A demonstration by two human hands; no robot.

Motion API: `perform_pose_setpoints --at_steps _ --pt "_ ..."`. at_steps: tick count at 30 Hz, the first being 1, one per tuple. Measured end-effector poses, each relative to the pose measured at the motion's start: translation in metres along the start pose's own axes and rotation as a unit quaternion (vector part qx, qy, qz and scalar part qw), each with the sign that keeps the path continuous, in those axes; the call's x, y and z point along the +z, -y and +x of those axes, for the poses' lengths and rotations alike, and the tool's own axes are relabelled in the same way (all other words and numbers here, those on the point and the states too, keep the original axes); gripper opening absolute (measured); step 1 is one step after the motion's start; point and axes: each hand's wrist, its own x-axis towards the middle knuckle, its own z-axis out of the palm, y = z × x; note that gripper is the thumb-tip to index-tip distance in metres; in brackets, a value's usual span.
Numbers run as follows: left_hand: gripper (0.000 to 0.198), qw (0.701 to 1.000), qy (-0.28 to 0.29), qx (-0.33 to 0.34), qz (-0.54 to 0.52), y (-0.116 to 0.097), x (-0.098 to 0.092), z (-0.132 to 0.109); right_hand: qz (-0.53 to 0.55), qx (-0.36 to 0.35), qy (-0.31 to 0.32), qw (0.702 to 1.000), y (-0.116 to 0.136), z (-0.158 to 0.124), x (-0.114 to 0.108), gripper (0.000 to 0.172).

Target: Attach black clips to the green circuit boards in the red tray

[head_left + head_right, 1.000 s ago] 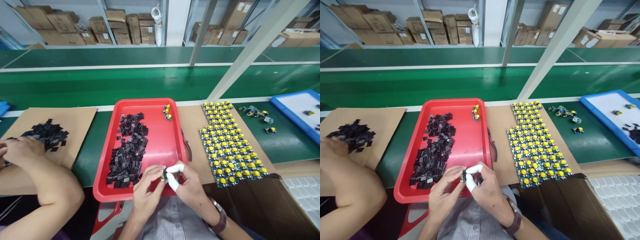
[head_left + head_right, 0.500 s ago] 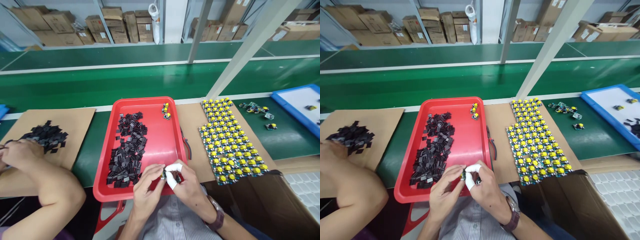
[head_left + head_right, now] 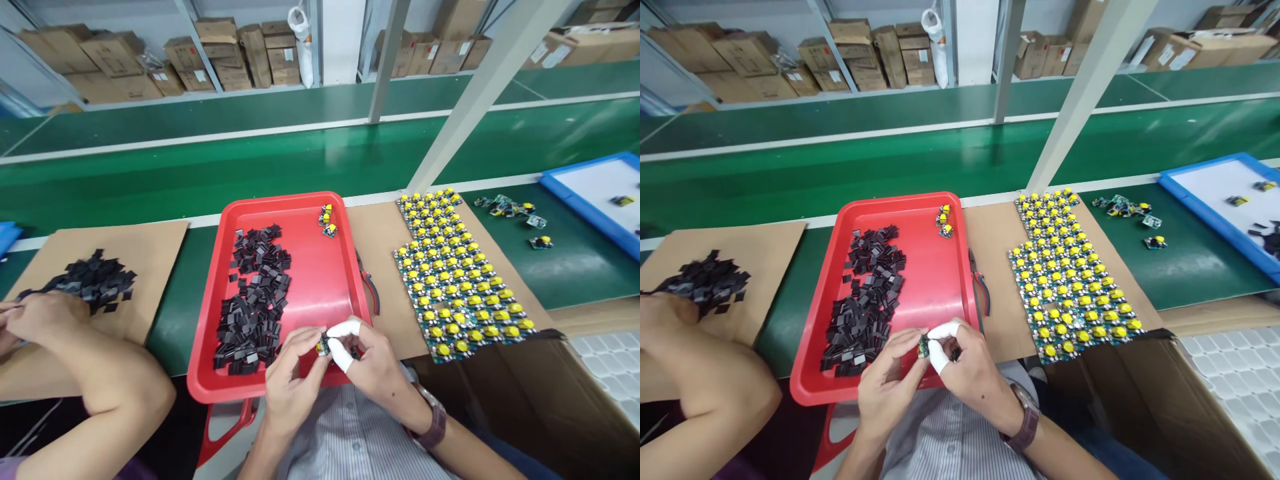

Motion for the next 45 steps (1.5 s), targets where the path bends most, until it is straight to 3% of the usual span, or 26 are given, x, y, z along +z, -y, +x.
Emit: perform_pose_setpoints --at_steps 5,17,22,24,26,30,34,37,41,43,45 --pt "0.025 0.995 -0.006 -0.088 -0.047 -0.004 0.000 0.000 0.072 0.012 0.035 0.997 0.003 -0.002 -0.004 0.012" --pt "0.030 0.999 0.036 -0.026 -0.008 -0.002 -0.003 0.002 -0.076 -0.062 0.080 0.992 0.018 0.008 -0.018 0.015" --pt "0.033 0.999 -0.003 -0.046 -0.029 -0.001 -0.001 0.000 0.011 -0.044 0.156 0.987 0.016 0.008 -0.026 0.025" --pt "0.033 0.996 -0.018 -0.080 -0.025 -0.001 0.000 -0.002 0.041 -0.032 0.127 0.991 0.012 0.004 -0.025 0.040" --pt "0.035 0.995 -0.024 -0.096 -0.017 -0.001 0.001 -0.004 0.028 -0.051 0.082 0.995 0.010 0.000 -0.024 0.042" --pt "0.039 0.999 -0.019 -0.043 0.023 -0.004 0.003 -0.002 -0.028 -0.107 0.111 0.988 0.012 -0.003 -0.022 0.032" --pt "0.043 0.998 -0.031 0.009 0.056 -0.006 0.004 0.001 -0.016 -0.098 0.142 0.985 0.016 -0.001 -0.018 0.029" --pt "0.042 0.997 -0.036 0.026 0.064 -0.005 0.005 0.000 -0.013 -0.106 0.124 0.986 0.013 0.001 -0.015 0.025" --pt "0.057 0.994 -0.005 -0.018 0.111 -0.002 0.006 -0.003 -0.066 -0.136 0.078 0.985 0.007 0.026 -0.021 0.015" --pt "0.063 0.990 0.006 -0.051 0.131 0.001 0.007 -0.004 -0.156 -0.161 0.046 0.973 0.007 0.058 -0.029 0.015" --pt "0.053 0.987 0.021 -0.041 0.151 0.005 0.007 -0.005 -0.272 -0.198 0.016 0.942 0.008 0.102 -0.038 0.019"
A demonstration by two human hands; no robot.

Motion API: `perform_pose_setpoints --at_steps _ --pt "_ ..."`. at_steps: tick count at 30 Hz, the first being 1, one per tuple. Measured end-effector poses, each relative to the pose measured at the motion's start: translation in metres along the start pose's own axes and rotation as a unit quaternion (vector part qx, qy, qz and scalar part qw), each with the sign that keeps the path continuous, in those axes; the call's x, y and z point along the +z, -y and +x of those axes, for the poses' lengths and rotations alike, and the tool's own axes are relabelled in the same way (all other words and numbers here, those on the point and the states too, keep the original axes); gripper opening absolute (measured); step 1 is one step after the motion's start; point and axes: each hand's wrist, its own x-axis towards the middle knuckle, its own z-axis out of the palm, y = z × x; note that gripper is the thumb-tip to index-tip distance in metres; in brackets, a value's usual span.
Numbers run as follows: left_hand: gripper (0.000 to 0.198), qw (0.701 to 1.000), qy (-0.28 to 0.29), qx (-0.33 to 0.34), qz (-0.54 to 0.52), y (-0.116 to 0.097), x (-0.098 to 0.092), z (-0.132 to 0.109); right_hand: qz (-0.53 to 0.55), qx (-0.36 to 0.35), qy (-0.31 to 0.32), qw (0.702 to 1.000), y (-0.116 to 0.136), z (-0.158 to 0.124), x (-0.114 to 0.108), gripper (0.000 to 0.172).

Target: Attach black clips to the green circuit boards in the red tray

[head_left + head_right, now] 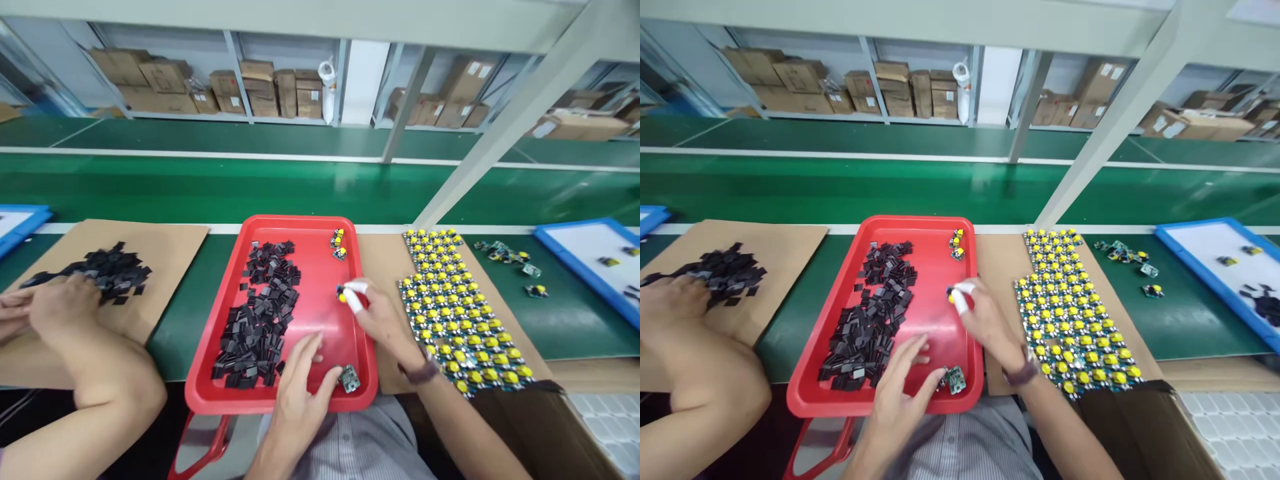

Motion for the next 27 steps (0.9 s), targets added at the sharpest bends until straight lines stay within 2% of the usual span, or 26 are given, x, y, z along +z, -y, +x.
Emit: perform_pose_setpoints --at_steps 2,5,7,9,11,13,16,18,22,24,27 --pt "0.040 0.999 0.021 0.042 0.024 0.005 0.002 -0.001 -0.053 -0.012 -0.006 0.999 -0.020 0.045 -0.003 0.022" --pt "0.033 0.995 0.055 0.075 0.048 0.009 0.004 -0.001 -0.115 -0.020 -0.002 0.993 -0.043 0.105 -0.005 0.024" --pt "0.031 0.993 0.077 0.066 0.057 0.008 0.004 -0.002 -0.150 -0.021 0.012 0.988 -0.049 0.132 -0.005 0.018" --pt "0.029 0.991 0.106 0.049 0.061 0.005 0.004 -0.002 -0.176 -0.027 0.023 0.984 -0.046 0.144 -0.004 0.012" --pt "0.026 0.989 0.134 0.026 0.065 0.001 0.003 0.000 -0.189 -0.047 0.038 0.980 -0.035 0.144 0.001 0.015" --pt "0.021 0.985 0.157 0.003 0.068 -0.004 0.003 0.002 -0.183 -0.087 0.080 0.976 -0.020 0.134 0.013 0.022" --pt "0.015 0.981 0.180 -0.012 0.075 -0.008 0.003 0.006 -0.154 -0.153 0.181 0.959 -0.001 0.114 0.040 0.015" --pt "0.015 0.980 0.184 -0.009 0.079 -0.009 0.004 0.007 -0.140 -0.172 0.222 0.950 0.005 0.102 0.059 0.011" --pt "0.015 0.984 0.157 0.016 0.081 -0.005 0.003 0.004 -0.114 -0.160 0.237 0.951 0.005 0.093 0.082 0.015" --pt "0.017 0.985 0.149 0.031 0.086 -0.002 0.003 0.001 -0.092 -0.143 0.230 0.958 0.004 0.093 0.082 0.009" --pt "0.023 0.984 0.136 0.057 0.103 0.004 0.000 -0.001 -0.040 -0.105 0.200 0.973 0.005 0.090 0.072 0.017"
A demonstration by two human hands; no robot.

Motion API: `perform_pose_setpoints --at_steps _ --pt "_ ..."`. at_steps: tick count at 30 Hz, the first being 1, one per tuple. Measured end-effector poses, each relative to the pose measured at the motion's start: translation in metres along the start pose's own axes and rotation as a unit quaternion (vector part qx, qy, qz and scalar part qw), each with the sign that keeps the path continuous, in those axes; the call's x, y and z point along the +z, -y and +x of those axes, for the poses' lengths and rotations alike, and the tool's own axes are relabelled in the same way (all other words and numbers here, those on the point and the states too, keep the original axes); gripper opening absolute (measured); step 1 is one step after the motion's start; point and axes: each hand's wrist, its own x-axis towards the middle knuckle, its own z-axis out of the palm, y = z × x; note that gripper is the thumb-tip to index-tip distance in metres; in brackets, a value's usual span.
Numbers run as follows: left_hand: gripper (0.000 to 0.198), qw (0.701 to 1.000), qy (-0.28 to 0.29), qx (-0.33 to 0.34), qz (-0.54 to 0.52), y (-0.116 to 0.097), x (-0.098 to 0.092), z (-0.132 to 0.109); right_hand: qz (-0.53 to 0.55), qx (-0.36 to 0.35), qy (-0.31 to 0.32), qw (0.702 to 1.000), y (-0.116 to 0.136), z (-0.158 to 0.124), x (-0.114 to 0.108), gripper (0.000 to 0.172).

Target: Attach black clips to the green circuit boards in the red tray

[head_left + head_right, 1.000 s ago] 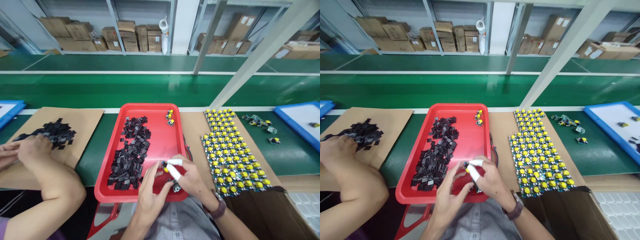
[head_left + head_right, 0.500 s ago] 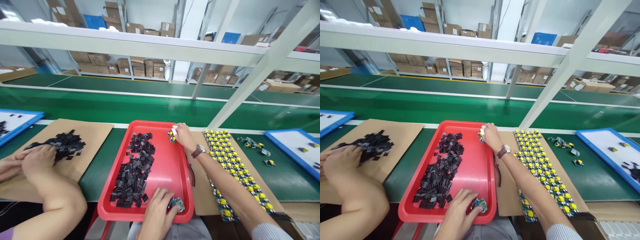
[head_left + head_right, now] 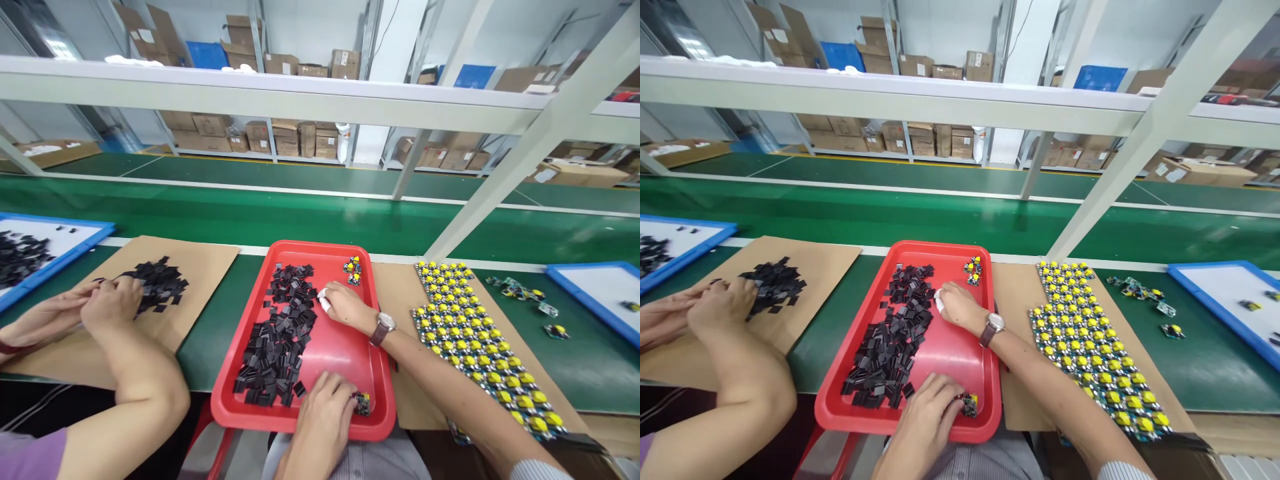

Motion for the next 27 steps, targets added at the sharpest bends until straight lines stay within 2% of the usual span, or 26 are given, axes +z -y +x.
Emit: perform_pose_setpoints --at_steps 2,5,8,10,12,15,17,19,22,25,27 --pt "0.027 0.999 -0.036 0.012 -0.004 0.006 -0.003 -0.002 0.054 0.024 -0.029 0.998 0.004 -0.009 -0.008 0.024" --pt "0.027 0.993 -0.097 0.016 -0.065 0.016 -0.012 -0.002 0.141 0.053 -0.063 0.987 0.016 -0.033 -0.021 0.032" --pt "0.024 0.978 -0.112 -0.025 -0.172 0.021 -0.023 0.001 0.218 0.083 -0.092 0.968 0.034 -0.066 -0.029 0.027" --pt "0.022 0.958 -0.104 -0.074 -0.258 0.019 -0.027 0.005 0.306 0.116 -0.121 0.937 0.046 -0.089 -0.029 0.022" --pt "0.020 0.931 -0.105 -0.109 -0.332 0.013 -0.029 0.009 0.395 0.148 -0.158 0.893 0.057 -0.109 -0.024 0.017" --pt "0.033 0.897 -0.123 -0.146 -0.399 0.001 -0.028 0.012 0.446 0.182 -0.211 0.850 0.066 -0.132 -0.012 0.015" --pt "0.042 0.880 -0.137 -0.172 -0.421 -0.006 -0.025 0.013 0.441 0.182 -0.231 0.848 0.068 -0.143 -0.004 0.017" --pt "0.047 0.871 -0.146 -0.179 -0.434 -0.011 -0.023 0.013 0.412 0.153 -0.239 0.866 0.069 -0.152 0.002 0.020" --pt "0.045 0.874 -0.134 -0.157 -0.441 -0.014 -0.021 0.015 0.376 0.116 -0.243 0.887 0.069 -0.162 0.005 0.023" --pt "0.035 0.869 -0.135 -0.155 -0.451 -0.016 -0.022 0.020 0.421 0.119 -0.249 0.864 0.069 -0.169 0.005 0.020" --pt "0.031 0.831 -0.129 -0.180 -0.510 -0.017 -0.023 0.023 0.458 0.135 -0.252 0.842 0.069 -0.172 0.004 0.016"
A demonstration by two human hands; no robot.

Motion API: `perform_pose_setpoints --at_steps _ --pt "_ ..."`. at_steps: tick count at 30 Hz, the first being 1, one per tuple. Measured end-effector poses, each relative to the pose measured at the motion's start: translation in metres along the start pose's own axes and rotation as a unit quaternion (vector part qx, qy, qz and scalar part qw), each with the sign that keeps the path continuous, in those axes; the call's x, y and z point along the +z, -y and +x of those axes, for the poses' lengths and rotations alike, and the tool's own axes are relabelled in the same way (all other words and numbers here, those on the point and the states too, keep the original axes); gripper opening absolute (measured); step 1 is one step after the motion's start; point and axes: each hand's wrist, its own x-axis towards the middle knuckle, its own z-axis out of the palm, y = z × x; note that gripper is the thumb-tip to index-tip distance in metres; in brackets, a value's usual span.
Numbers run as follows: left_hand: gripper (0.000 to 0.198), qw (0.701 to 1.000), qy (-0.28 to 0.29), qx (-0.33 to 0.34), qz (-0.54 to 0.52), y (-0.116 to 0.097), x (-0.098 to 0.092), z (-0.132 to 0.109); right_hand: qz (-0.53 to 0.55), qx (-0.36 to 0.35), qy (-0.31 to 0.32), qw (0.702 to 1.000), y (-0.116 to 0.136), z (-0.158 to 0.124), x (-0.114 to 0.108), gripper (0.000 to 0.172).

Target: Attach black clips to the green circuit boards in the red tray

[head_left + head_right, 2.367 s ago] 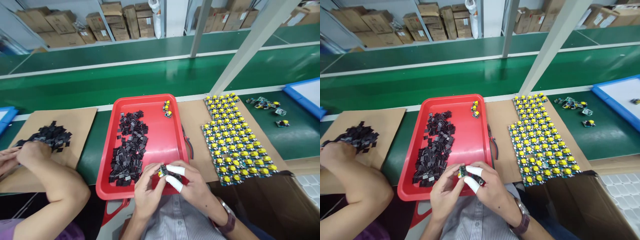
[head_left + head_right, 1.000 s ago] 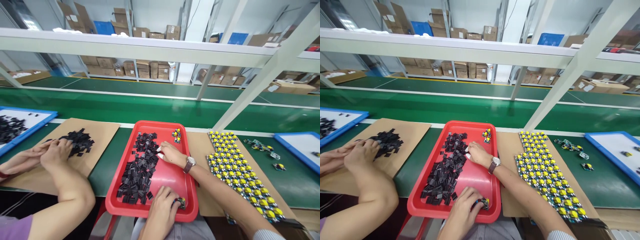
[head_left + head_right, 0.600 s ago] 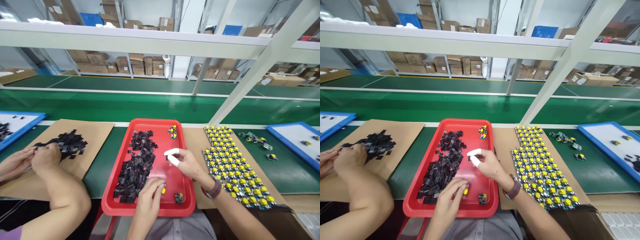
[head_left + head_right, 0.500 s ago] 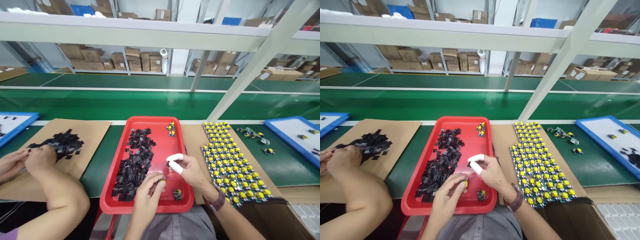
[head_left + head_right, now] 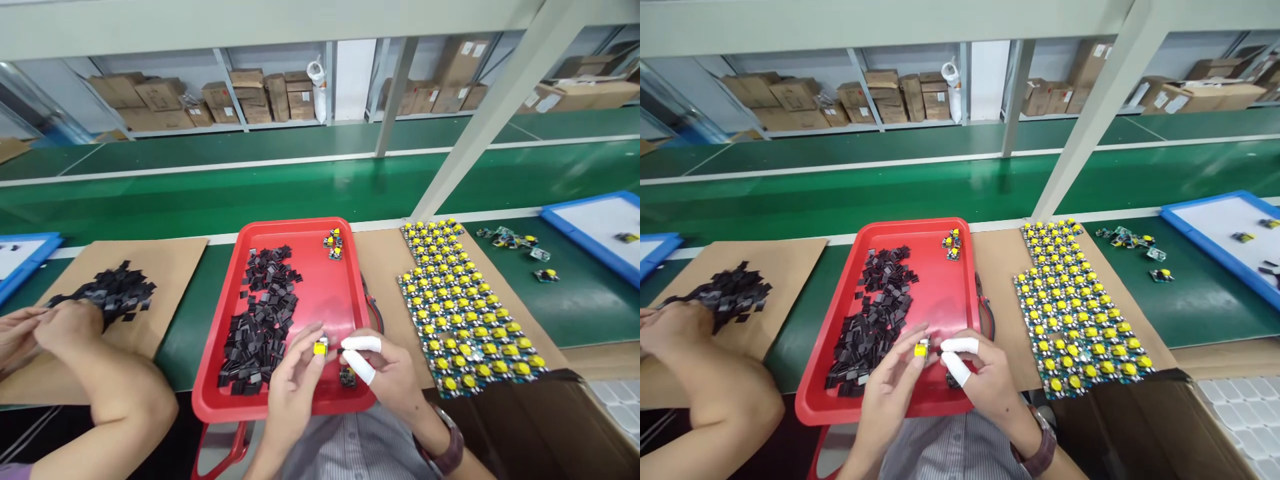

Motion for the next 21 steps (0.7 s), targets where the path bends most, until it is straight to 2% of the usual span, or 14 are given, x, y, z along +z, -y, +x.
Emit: perform_pose_setpoints --at_steps 4,7,13,16,21 --pt "0.034 0.985 -0.001 -0.099 -0.145 -0.002 0.000 0.002 -0.008 0.014 -0.022 1.000 0.005 0.001 -0.001 0.016" --pt "0.027 0.981 -0.003 -0.109 -0.163 -0.003 -0.002 0.000 -0.029 -0.021 -0.023 0.999 0.010 0.003 -0.001 0.015" --pt "0.022 0.990 0.015 -0.088 -0.109 0.002 -0.007 -0.004 -0.043 0.016 -0.041 0.998 0.013 0.006 0.003 0.011" --pt "0.018 0.998 0.016 -0.048 -0.047 0.008 -0.010 -0.005 -0.021 0.040 -0.050 0.998 0.010 0.005 0.009 0.008" --pt "0.040 0.999 -0.011 -0.006 0.046 0.012 -0.010 -0.006 -0.025 0.079 -0.072 0.994 0.005 0.001 0.016 0.008"
